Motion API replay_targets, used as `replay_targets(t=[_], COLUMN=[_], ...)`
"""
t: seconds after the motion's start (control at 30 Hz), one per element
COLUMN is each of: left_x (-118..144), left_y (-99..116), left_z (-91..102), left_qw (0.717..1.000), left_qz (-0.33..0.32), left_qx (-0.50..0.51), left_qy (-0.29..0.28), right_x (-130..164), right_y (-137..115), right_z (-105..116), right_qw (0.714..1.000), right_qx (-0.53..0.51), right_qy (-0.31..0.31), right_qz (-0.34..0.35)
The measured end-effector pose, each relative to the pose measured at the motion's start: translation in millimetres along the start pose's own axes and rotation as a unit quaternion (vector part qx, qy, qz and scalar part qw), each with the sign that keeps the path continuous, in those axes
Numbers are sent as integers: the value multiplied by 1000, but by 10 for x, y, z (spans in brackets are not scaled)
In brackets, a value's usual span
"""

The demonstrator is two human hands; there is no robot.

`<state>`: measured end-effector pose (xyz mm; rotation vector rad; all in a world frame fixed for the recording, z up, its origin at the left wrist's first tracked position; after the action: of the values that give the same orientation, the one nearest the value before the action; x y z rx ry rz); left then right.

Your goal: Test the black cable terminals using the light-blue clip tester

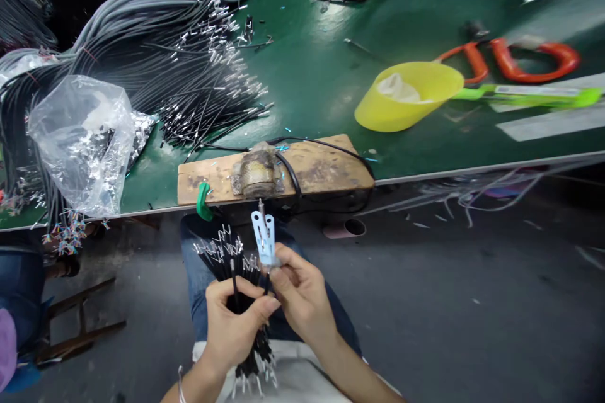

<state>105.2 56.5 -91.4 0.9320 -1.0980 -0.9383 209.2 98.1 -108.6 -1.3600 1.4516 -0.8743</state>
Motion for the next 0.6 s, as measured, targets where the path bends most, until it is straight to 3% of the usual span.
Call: replay_targets(t=[0.03, 0.1, 0.17, 0.2, 0.27, 0.33, 0.4, 0.43, 0.5, 0.6], left_x=[3, -2, -21, -35, -67, -100, -127, -136, -146, -146], left_y=[-18, -49, -46, -26, 43, 131, 211, 244, 294, 342], left_z=[-4, -1, 24, 45, 88, 125, 154, 167, 193, 227], left_qw=[1000, 1000, 999, 999, 997, 995, 992, 990, 988, 985], left_qz=[-3, -8, -22, -34, -62, -91, -116, -127, -146, -164], left_qx=[-6, -15, -24, -30, -39, -45, -49, -51, -54, -49], left_qy=[11, 21, 25, 25, 16, -2, -15, -17, -14, -4], right_x=[14, 34, -2, -48, -139, -180, -213, -244, -346, -531], right_y=[-43, -141, -179, -166, -95, -38, -32, -41, -75, -163], right_z=[7, 24, 50, 67, 86, 87, 110, 132, 186, 231], right_qw=[995, 958, 945, 962, 990, 960, 915, 906, 923, 971], right_qx=[54, 147, 168, 143, 30, -101, -155, -147, -96, -34], right_qy=[36, 82, 54, 12, -114, -237, -303, -309, -263, -109], right_qz=[78, 234, 274, 233, 70, -105, -218, -248, -264, -208])
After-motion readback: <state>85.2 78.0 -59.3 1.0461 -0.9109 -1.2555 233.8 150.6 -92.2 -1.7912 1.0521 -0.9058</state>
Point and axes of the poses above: each hand's wrist, its own x-axis away from the middle knuckle, its own z-axis out of the back of the hand, y = z × x, the point moved 3 cm from there along -x, towards the middle knuckle, and after that the axes turned 1 degree about -x, right-handed, at the moved point
